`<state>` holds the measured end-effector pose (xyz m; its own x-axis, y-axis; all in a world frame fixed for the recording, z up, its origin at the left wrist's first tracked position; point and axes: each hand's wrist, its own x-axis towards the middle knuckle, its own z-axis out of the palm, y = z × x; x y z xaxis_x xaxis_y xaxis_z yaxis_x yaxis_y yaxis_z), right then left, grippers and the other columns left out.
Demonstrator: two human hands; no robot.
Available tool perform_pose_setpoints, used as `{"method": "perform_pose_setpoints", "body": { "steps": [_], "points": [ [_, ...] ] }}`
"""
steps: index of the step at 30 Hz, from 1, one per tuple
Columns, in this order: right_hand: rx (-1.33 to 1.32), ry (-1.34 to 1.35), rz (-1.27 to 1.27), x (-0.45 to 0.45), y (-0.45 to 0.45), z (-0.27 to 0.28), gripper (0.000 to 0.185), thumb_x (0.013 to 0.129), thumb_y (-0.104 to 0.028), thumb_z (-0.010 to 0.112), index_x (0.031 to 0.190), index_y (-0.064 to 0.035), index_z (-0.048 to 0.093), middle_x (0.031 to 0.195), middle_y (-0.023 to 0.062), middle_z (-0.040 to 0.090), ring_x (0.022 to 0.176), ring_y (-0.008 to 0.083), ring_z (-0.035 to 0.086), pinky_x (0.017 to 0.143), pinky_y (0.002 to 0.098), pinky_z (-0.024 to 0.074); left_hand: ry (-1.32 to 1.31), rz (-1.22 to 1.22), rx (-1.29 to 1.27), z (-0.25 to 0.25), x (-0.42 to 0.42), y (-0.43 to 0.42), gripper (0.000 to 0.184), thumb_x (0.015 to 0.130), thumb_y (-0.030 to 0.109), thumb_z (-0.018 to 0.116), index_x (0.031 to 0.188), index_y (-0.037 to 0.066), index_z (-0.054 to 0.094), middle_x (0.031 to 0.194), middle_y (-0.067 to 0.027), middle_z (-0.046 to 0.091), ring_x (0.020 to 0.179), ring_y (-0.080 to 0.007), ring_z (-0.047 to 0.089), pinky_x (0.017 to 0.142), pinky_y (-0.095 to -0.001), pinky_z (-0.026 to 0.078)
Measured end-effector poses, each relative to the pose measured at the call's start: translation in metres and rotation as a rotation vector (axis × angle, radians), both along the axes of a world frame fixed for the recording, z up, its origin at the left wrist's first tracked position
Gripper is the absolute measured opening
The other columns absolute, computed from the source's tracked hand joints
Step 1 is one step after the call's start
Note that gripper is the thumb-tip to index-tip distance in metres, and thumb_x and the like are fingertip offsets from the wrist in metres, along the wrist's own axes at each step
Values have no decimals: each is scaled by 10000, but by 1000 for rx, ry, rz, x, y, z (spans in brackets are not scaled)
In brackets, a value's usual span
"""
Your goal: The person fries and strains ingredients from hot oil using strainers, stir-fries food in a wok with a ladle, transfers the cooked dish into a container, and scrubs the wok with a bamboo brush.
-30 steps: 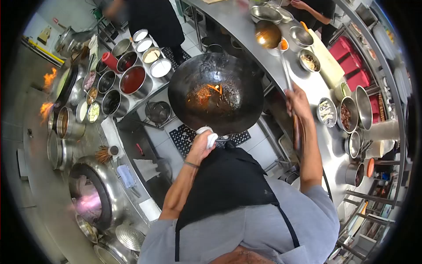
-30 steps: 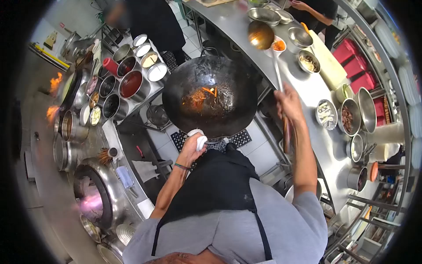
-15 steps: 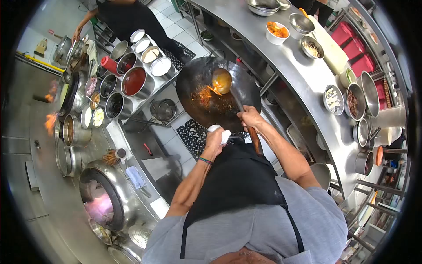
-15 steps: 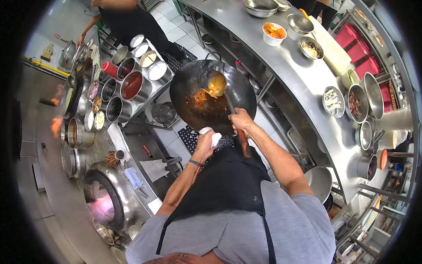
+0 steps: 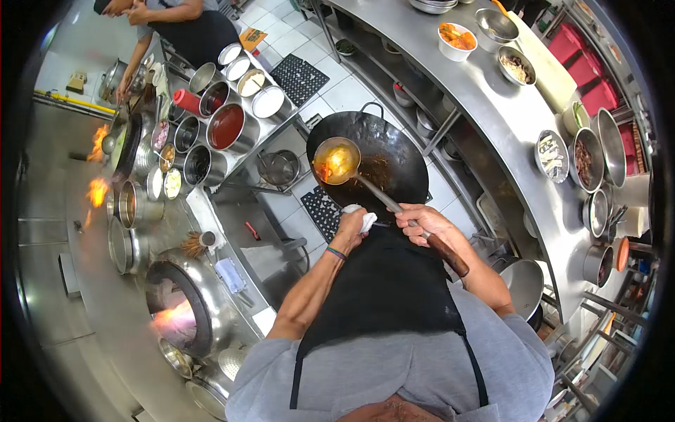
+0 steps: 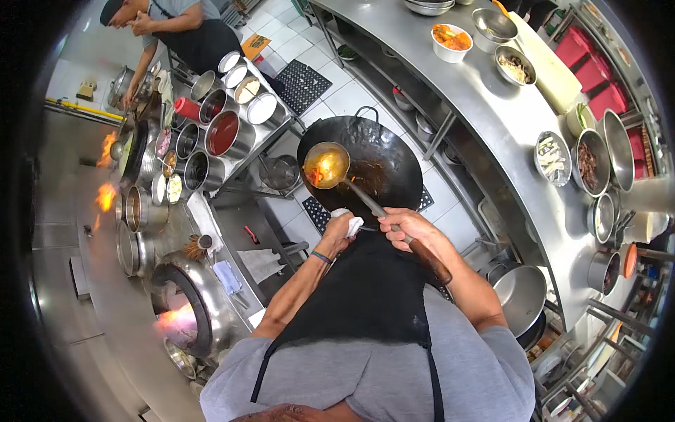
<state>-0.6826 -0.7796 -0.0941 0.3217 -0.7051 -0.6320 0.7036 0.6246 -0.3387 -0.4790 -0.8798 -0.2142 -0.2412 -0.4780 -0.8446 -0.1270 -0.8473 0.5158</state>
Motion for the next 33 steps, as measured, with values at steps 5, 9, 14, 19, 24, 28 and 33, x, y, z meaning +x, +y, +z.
{"method": "perform_pose_setpoints", "body": {
  "steps": [5, 9, 14, 19, 24, 28, 33],
  "points": [
    [-30, 153, -26, -17, 5, -7, 66, 944, -71, 562, 991, -66, 517, 714, -7, 455, 416, 49, 395, 315, 252, 368, 108, 25, 19, -10, 14, -6, 83, 867, 176, 605, 882, 99, 576, 712, -46, 601, 528, -160, 559, 389, -303, 375],
    [-53, 488, -3, -40, 0, -58, 28, 934, -58, 557, 936, -47, 531, 678, -6, 438, 411, 75, 425, 324, 292, 411, 21, 54, 55, 18, 4, -4, 85, 884, 175, 601, 899, 93, 588, 712, -50, 615, 507, -165, 556, 373, -298, 385],
    [-30, 641, 46, -38, -7, -73, 55, 944, -64, 534, 905, -62, 496, 630, -8, 407, 410, 85, 443, 317, 289, 415, -1, 21, -104, 25, -16, -4, 48, 817, 127, 587, 829, 81, 583, 687, -46, 589, 487, -167, 533, 363, -310, 322],
    [-40, 397, 39, -7, 0, -36, 34, 951, -54, 538, 956, -48, 506, 706, 1, 444, 425, 76, 434, 321, 272, 390, -41, 13, -133, 13, -35, -7, 52, 823, 123, 575, 809, 74, 572, 669, -60, 573, 478, -172, 527, 354, -316, 323],
    [14, 76, -40, -11, 5, 4, 63, 960, -55, 539, 1015, -71, 512, 745, 3, 463, 421, 50, 390, 319, 233, 347, -61, 37, -82, 6, -37, -10, 62, 840, 145, 578, 827, 86, 565, 666, -47, 567, 495, -169, 538, 355, -306, 330],
    [-79, -125, -79, -32, 8, 20, 192, 966, -80, 556, 1155, -68, 525, 751, 5, 471, 411, 40, 378, 314, 218, 330, -17, 10, -38, 3, -25, -8, 75, 854, 167, 586, 852, 97, 559, 664, -45, 568, 499, -166, 541, 355, -297, 338],
    [-413, 536, -229, -81, 12, 83, 467, 945, -102, 605, 1381, -4, 470, 744, 20, 545, 402, 44, 420, 337, 230, 374, 72, 58, 71, -4, -1, 4, 107, 894, 177, 576, 868, 74, 567, 666, -88, 581, 455, -200, 532, 331, -292, 360]
  ]
}}
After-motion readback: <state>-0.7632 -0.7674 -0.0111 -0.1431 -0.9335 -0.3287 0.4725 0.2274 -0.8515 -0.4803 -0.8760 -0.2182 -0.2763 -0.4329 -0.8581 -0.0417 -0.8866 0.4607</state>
